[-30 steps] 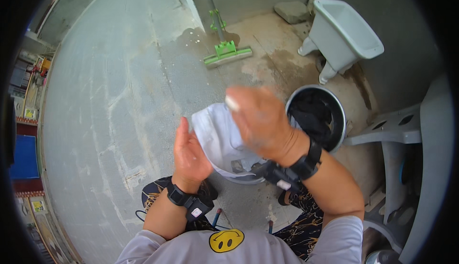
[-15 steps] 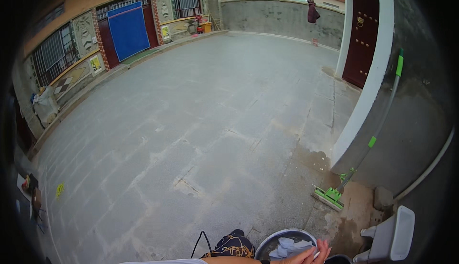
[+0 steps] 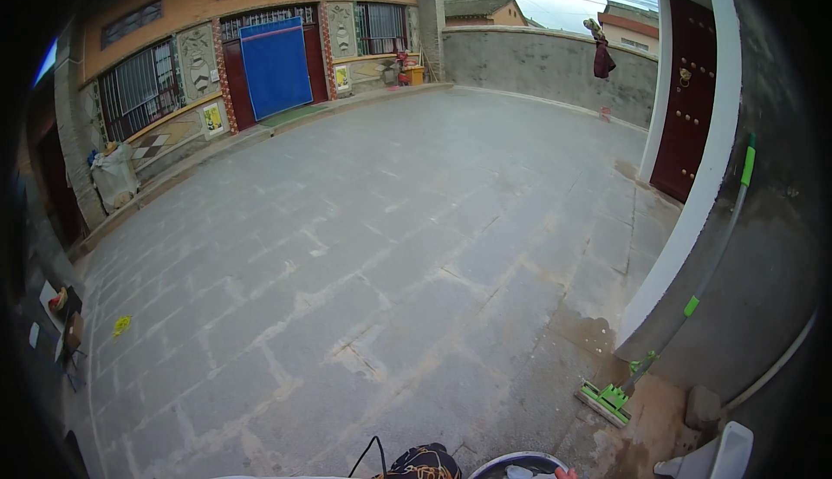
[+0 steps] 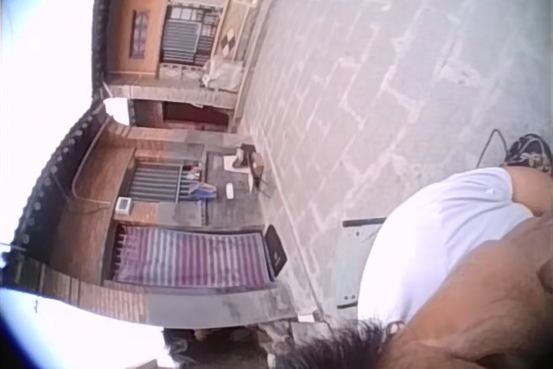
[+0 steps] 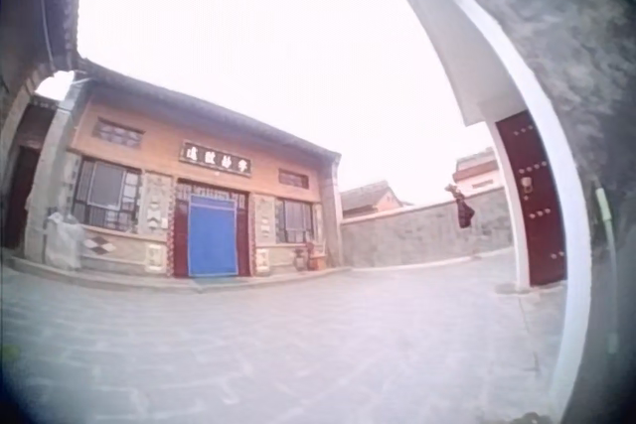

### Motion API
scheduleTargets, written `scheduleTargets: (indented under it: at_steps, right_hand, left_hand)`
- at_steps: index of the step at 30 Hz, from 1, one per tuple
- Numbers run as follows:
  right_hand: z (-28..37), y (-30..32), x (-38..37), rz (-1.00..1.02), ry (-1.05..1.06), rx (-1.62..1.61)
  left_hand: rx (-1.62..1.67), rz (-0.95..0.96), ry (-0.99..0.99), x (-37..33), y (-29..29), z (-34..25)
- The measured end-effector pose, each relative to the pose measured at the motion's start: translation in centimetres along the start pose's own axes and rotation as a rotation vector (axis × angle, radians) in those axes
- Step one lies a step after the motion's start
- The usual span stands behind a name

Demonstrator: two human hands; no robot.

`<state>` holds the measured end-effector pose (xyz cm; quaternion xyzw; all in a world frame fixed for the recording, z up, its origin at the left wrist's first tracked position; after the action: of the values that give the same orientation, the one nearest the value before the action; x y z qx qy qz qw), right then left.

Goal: The person washes a piece of white clothing by hand in a basin, rubbing the fabric against itself and dipping it into the water multiple times.

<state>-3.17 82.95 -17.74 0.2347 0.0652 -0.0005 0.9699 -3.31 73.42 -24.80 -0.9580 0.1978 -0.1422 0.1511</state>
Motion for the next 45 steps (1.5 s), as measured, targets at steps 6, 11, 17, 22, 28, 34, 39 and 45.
scheduleTargets:
  at_steps: [6,11,17,22,28,34,39,45]
  right_hand:
    - [1.0,0.1,-1.9,0.092,-0.112,-0.021]
    - [-0.2,-1.1,-0.3,-0.025,0.195,0.166]
    - [-0.4,-0.8,-1.6,-0.052,-0.1,-0.034]
    - [-0.6,-1.6,-1.0,-0.089,-0.185,-0.052]
    - [-5.1,-3.3,-1.3,-0.096,-0.048,0.006]
    - [-2.3,1.2,-3.4,-0.095,-0.4,-0.613]
    - [0.5,8.8,-1.0,-0.225,-0.279,-0.397]
    - [3.5,13.1,4.7,-0.007,-0.346,-0.341]
  left_hand:
    - [-0.126,-0.03,0.003,0.3,0.6,0.4]
    - [-0.197,-0.051,0.006,0.6,1.1,0.4]
    - [-0.285,-0.072,-0.003,1.0,1.5,0.4]
    - [-0.345,-0.083,0.003,1.2,1.7,0.8]
    - [-0.382,-0.111,-0.004,2.1,2.4,0.4]
    - [-0.43,-0.117,0.032,2.7,2.3,-0.3]
    - [-0.473,-0.178,0.127,4.5,2.3,-2.0]
    - [-0.852,-0.124,-1.038,2.0,4.3,3.5]
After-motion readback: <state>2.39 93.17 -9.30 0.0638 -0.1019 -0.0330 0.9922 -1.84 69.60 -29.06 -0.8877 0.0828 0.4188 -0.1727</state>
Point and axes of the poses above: each hand's wrist, its own x-axis away from the middle knuckle, its own y-axis out of the back of the hand, z = x × y, the point moved 3 cm from there along -x, towards the middle knuckle, and after that the axes turned 5 degrees about -x, right-handed, at the moved point
